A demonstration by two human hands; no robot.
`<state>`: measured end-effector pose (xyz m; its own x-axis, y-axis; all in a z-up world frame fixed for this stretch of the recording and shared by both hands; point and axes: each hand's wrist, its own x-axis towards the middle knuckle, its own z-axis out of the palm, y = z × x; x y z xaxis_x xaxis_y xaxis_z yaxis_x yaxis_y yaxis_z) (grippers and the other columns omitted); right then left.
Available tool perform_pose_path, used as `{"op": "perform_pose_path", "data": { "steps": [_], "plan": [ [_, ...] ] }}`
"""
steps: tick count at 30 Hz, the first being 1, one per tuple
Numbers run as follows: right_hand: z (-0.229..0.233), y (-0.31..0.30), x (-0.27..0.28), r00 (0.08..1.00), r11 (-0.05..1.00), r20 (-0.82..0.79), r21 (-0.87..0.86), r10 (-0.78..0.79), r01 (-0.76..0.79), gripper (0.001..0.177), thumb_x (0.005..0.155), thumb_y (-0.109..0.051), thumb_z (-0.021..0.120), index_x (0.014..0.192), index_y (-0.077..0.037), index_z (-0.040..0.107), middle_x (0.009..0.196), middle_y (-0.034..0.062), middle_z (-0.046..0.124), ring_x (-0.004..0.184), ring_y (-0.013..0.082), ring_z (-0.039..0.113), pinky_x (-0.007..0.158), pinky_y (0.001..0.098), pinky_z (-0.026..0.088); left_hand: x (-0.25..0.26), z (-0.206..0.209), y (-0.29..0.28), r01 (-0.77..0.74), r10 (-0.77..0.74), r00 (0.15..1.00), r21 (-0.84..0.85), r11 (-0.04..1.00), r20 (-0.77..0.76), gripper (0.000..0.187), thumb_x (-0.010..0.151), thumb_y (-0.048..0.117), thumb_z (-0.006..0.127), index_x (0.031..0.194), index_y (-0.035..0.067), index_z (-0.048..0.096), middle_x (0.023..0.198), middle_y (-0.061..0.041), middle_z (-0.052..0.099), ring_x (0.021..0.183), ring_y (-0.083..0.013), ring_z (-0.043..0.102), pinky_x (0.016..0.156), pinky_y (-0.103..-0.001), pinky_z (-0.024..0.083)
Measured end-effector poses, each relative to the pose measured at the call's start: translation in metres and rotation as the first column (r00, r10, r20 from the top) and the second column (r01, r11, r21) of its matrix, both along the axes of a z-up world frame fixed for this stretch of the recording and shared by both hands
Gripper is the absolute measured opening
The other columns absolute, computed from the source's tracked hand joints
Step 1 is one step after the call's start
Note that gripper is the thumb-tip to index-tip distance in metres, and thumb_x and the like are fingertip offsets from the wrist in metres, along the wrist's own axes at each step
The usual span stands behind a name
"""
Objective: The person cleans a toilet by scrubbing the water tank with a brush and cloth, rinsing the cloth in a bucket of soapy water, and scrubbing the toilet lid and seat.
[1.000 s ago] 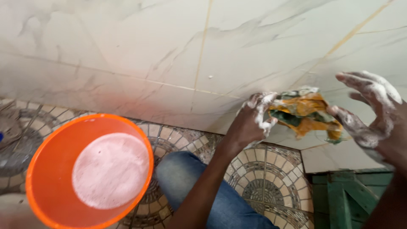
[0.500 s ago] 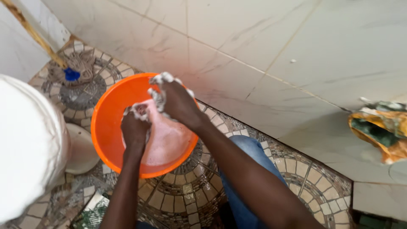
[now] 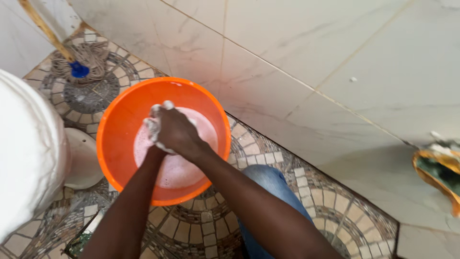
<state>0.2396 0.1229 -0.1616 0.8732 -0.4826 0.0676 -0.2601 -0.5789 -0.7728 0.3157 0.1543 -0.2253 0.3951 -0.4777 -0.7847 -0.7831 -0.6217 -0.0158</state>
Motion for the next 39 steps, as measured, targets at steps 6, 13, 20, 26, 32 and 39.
{"op": "perform_pose_path", "data": {
  "steps": [6, 13, 20, 26, 32, 39],
  "plan": [
    [0.016, -0.018, -0.003, 0.992, 0.994, -0.061, -0.030, -0.109, 0.108, 0.028, 0.095, -0.036, 0.062, 0.106, -0.010, 0.069, 0.108, 0.0178, 0.067, 0.096, 0.0385, 0.068, 0.083, 0.0506, 0.055, -0.019, -0.002, -0.010, 0.089, -0.082, 0.987, 0.040, 0.995, -0.137, 0.030, 0.084, 0.020, 0.072, 0.111, 0.008, 0.070, 0.095, -0.013, 0.070, 0.082, -0.0267, 0.065, 0.072, -0.040, 0.053],
    [-0.002, -0.025, 0.001, 0.990, 0.994, -0.100, -0.054, -0.102, 0.097, 0.032, 0.093, -0.039, 0.064, 0.104, -0.010, 0.070, 0.107, 0.0192, 0.069, 0.100, 0.0402, 0.067, 0.083, 0.0517, 0.053, -0.018, -0.003, 0.005, 0.070, -0.044, 0.988, 0.173, 0.982, -0.150, 0.029, 0.083, 0.022, 0.075, 0.107, 0.007, 0.071, 0.093, -0.012, 0.069, 0.080, -0.0265, 0.063, 0.069, -0.041, 0.052],
    [-0.038, -0.019, 0.021, 0.996, 1.000, -0.092, 0.006, -0.007, 0.008, 0.033, 0.092, -0.039, 0.064, 0.102, -0.008, 0.070, 0.106, 0.0213, 0.071, 0.098, 0.0409, 0.068, 0.085, 0.0486, 0.055, -0.022, 0.000, 0.015, 0.038, -0.001, 0.980, 0.185, 0.982, -0.198, 0.029, 0.082, 0.024, 0.077, 0.104, 0.007, 0.071, 0.091, -0.011, 0.068, 0.077, -0.0263, 0.061, 0.067, -0.041, 0.051],
    [-0.035, -0.023, 0.030, 0.980, 0.999, -0.197, 0.030, -0.022, 0.029, 0.035, 0.093, -0.042, 0.063, 0.100, -0.008, 0.071, 0.101, 0.0209, 0.073, 0.097, 0.0412, 0.069, 0.086, 0.0499, 0.055, -0.017, 0.025, 0.031, -0.009, 0.049, 0.974, 0.182, 0.983, -0.221, 0.029, 0.081, 0.025, 0.079, 0.101, 0.006, 0.072, 0.089, -0.011, 0.067, 0.075, -0.0261, 0.060, 0.065, -0.041, 0.049],
    [-0.023, -0.024, 0.030, 0.944, 0.990, -0.299, -0.039, -0.142, 0.137, 0.044, 0.096, -0.049, 0.062, 0.103, -0.008, 0.072, 0.104, 0.0193, 0.074, 0.102, 0.0412, 0.069, 0.089, 0.0512, 0.054, 0.008, 0.056, 0.070, -0.184, 0.184, 0.962, 0.019, 0.983, -0.203, 0.030, 0.080, 0.027, 0.082, 0.098, 0.006, 0.072, 0.087, -0.010, 0.066, 0.073, -0.0260, 0.058, 0.063, -0.042, 0.048],
    [-0.018, -0.031, 0.019, 0.986, 0.996, -0.154, 0.043, -0.071, 0.079, 0.043, 0.092, -0.046, 0.065, 0.113, -0.008, 0.069, 0.112, 0.0199, 0.071, 0.100, 0.0444, 0.064, 0.078, 0.0546, 0.053, 0.019, 0.002, 0.119, -0.945, 0.439, 0.307, -0.323, 0.038, -0.845, 0.036, 0.088, 0.023, 0.075, 0.108, -0.006, 0.065, 0.089, -0.018, 0.059, 0.072, -0.0278, 0.052, 0.057, -0.041, 0.044]
  ]
}}
